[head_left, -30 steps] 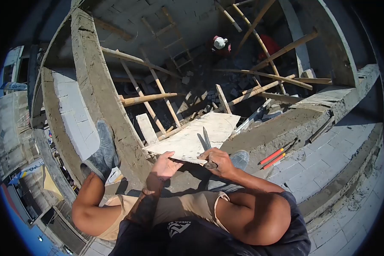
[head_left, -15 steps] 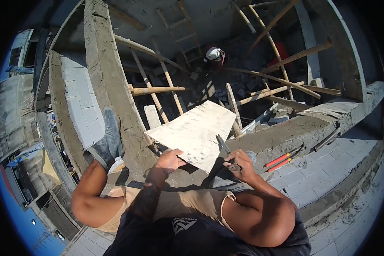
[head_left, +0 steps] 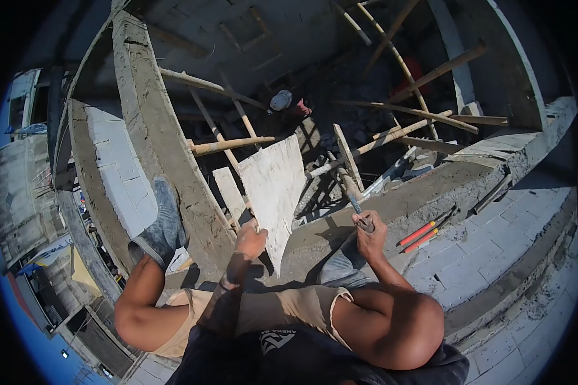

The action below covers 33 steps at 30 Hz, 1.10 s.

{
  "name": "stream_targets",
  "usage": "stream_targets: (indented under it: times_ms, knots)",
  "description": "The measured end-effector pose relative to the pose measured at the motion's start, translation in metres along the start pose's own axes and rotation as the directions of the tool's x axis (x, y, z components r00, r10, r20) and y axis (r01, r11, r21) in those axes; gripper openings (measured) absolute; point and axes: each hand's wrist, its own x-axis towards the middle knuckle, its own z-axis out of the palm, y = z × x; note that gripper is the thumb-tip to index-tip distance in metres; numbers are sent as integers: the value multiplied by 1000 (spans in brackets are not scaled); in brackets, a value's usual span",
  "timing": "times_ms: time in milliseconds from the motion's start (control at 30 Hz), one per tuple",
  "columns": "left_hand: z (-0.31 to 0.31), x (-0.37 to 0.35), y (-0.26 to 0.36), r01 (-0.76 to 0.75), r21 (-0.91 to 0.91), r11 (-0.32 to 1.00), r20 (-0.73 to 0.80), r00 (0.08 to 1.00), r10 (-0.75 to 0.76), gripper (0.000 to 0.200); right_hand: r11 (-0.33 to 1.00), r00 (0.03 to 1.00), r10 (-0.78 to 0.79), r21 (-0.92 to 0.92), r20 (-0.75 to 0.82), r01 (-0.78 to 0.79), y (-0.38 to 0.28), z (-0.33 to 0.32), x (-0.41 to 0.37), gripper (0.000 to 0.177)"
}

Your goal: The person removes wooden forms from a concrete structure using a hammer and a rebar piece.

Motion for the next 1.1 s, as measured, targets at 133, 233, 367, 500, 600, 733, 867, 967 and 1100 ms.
stream_targets:
  times_ms: [133,233,367,500,600,733,867,967,1100]
  knots:
    - [-2,-8,20,-7,383,924,-196,977,88,34,999,998,45,0,32,-45,3,2,-3,21]
    - [2,4,32,25,527,849,-362,911,197,32,998,999,38,-49,33,-37,10,5,-5,23]
    - [-2,38,53,107,484,868,-412,903,118,28,994,998,-55,-95,3,55,16,7,-6,23]
    - [4,82,63,60,505,861,-453,868,205,27,987,988,-149,-74,-34,146,15,10,-3,24]
    - [1,106,87,-48,501,864,-436,848,300,26,997,994,-70,-31,-78,68,11,10,-2,22]
    - [-28,154,140,-191,510,839,-487,740,464,26,997,996,-48,-59,-70,44,13,10,-4,22]
    - [-63,219,203,-182,447,876,-499,762,413,45,998,998,28,-48,-48,-31,13,10,-6,22]
    - [-68,234,242,27,325,945,-574,800,174,96,997,997,56,-52,-59,-59,10,9,-2,22]
    - [-26,225,218,-266,275,924,-555,741,379,46,998,996,17,-62,-85,-22,9,13,-2,23]
